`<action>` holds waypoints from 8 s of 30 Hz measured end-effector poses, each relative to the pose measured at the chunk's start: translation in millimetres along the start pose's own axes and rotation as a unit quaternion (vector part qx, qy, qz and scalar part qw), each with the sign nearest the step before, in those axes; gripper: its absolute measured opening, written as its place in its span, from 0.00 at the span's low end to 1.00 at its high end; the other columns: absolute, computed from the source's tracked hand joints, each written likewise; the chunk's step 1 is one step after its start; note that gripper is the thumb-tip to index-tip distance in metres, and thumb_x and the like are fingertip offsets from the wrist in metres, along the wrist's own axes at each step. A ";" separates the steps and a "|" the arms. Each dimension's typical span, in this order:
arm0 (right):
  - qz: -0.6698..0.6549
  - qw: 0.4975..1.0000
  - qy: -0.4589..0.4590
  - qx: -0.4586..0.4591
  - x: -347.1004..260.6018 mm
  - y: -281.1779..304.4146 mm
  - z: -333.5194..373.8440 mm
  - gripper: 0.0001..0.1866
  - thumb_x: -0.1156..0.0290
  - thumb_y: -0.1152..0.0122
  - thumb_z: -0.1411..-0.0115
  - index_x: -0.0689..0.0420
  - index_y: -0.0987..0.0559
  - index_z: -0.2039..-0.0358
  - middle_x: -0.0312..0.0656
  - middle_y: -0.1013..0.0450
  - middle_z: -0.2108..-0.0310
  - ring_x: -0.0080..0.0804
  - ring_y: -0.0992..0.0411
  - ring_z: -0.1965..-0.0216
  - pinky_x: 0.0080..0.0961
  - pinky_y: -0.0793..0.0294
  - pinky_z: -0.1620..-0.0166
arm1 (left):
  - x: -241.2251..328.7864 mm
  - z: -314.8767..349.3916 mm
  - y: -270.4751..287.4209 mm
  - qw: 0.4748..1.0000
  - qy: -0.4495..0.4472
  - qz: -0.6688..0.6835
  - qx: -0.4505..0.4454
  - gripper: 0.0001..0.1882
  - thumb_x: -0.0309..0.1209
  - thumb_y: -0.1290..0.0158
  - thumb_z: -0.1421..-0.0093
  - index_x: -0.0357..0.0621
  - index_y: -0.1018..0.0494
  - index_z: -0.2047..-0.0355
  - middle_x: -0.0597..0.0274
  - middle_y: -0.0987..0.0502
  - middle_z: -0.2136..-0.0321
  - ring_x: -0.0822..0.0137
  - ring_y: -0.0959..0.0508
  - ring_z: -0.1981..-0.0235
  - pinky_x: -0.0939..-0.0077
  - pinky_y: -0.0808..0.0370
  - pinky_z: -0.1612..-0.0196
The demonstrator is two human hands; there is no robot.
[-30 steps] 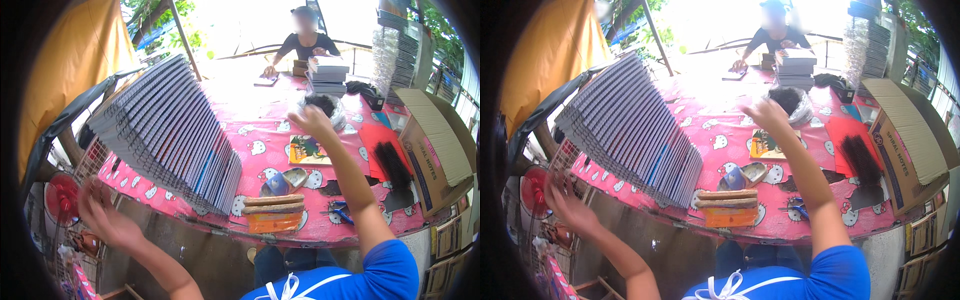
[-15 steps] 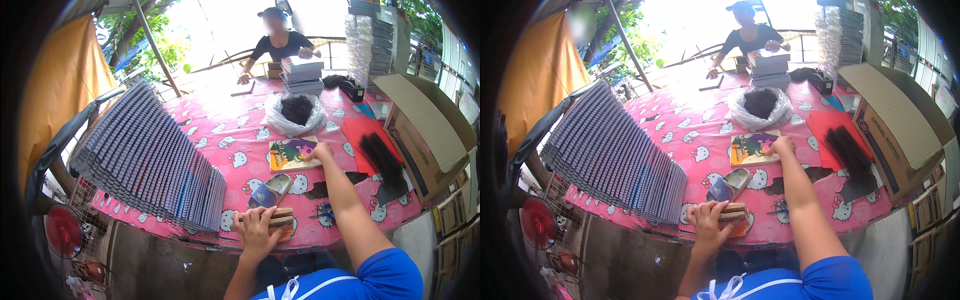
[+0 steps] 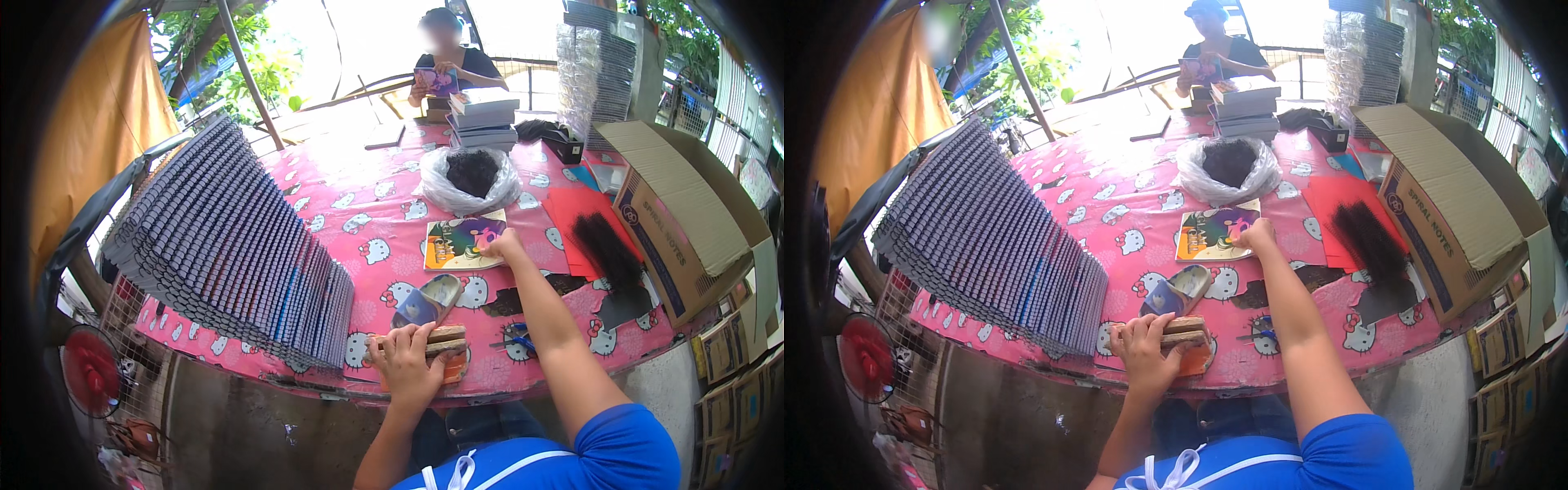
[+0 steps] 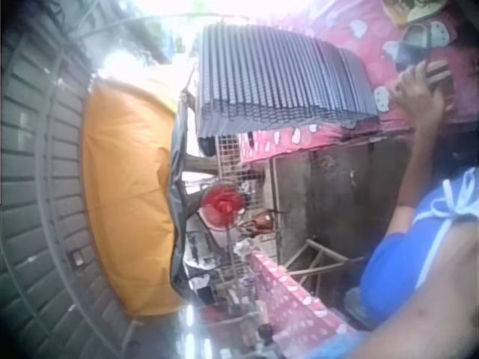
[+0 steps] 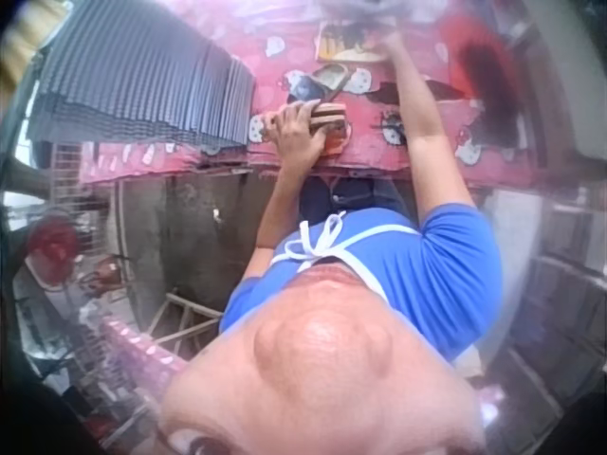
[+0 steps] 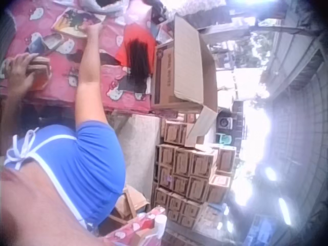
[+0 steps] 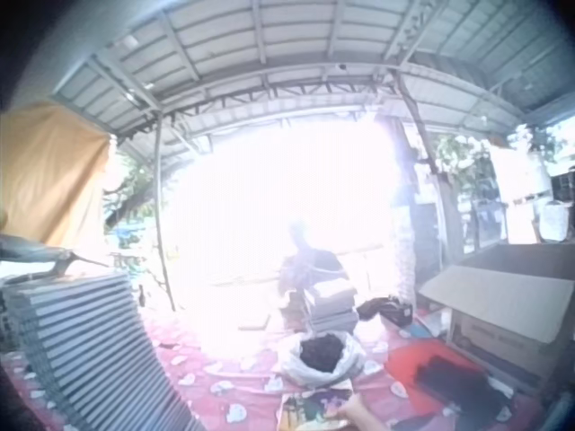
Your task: The person uses a tool to crimp and cut the ends of wire coils on spiral notebooks before placing them onto a stack on the table.
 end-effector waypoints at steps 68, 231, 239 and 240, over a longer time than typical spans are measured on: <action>0.258 0.913 0.213 0.235 85.6 196.0 26.7 0.08 0.80 0.45 0.48 0.62 0.24 0.65 0.52 0.30 0.62 0.49 0.28 0.57 0.40 0.27 0.56 | 48.4 -21.9 3.7 0.988 -0.110 -0.109 0.003 0.30 0.51 0.56 0.37 0.44 0.36 0.42 0.45 0.39 0.42 0.51 0.41 0.41 0.39 0.68 0.38; 0.055 0.791 0.604 -0.076 -100.0 22.6 200.0 0.27 0.62 0.32 0.52 0.58 0.29 0.53 0.46 0.35 0.47 0.46 0.33 0.47 0.38 0.31 0.48 | -136.0 23.5 7.5 0.683 0.175 0.687 0.176 0.06 0.23 0.44 0.42 0.34 0.24 0.65 0.60 0.21 0.68 0.72 0.23 0.67 0.81 0.26 0.62; -0.085 0.749 0.644 -0.130 -122.0 45.8 325.6 0.14 0.73 0.36 0.50 0.60 0.28 0.63 0.48 0.30 0.68 0.46 0.28 0.66 0.37 0.29 0.63 | -28.2 -19.6 55.3 0.870 -0.005 0.473 0.138 0.05 0.20 0.44 0.44 0.33 0.24 0.66 0.59 0.22 0.68 0.73 0.24 0.65 0.79 0.27 0.60; -0.126 0.737 0.654 -0.117 -118.3 47.5 329.1 0.12 0.74 0.36 0.51 0.60 0.27 0.65 0.48 0.30 0.69 0.44 0.28 0.68 0.34 0.29 0.65 | -26.1 -19.3 56.2 0.867 -0.016 0.484 0.116 0.06 0.20 0.44 0.44 0.33 0.24 0.65 0.59 0.22 0.68 0.73 0.24 0.64 0.79 0.27 0.60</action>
Point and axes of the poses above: each hand's wrist, its own z-axis away from the middle knuckle, its own y-axis out of the back of the hand, x = y × z, the point moved 7 cm from there along -z, towards the middle knuckle
